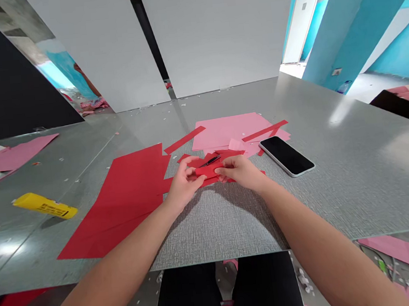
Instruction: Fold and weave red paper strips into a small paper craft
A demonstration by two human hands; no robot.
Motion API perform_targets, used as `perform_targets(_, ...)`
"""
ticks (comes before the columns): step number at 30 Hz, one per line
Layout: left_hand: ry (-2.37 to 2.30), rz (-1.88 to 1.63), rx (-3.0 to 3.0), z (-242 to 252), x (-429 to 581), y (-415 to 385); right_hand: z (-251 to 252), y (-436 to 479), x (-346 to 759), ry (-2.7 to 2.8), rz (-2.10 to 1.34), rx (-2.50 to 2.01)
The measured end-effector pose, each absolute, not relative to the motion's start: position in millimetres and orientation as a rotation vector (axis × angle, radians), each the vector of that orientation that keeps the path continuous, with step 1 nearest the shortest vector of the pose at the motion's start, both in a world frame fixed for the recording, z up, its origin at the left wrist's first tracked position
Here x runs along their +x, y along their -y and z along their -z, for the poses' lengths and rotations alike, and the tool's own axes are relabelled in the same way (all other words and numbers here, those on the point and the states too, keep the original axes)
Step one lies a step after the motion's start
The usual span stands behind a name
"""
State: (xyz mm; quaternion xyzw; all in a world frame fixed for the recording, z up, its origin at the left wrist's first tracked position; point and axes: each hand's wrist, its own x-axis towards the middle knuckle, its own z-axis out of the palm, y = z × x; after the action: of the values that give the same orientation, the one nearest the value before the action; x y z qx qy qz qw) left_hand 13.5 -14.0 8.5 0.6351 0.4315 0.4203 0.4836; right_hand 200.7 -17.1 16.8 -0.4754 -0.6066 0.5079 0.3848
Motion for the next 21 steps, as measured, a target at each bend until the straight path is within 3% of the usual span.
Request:
perform_targets(15, -1.215, -1.059, 1.774, 0.5, 3.6, 5.9, -13.7, 12.9, 204.9, 1.485, -1.187, -1.317)
perform_targets(21, -1.289, -1.278, 2.203, 2.5, 0.2, 3.9, -11.5, 10.7, 204.2, 1.379, -1.201, -1.368)
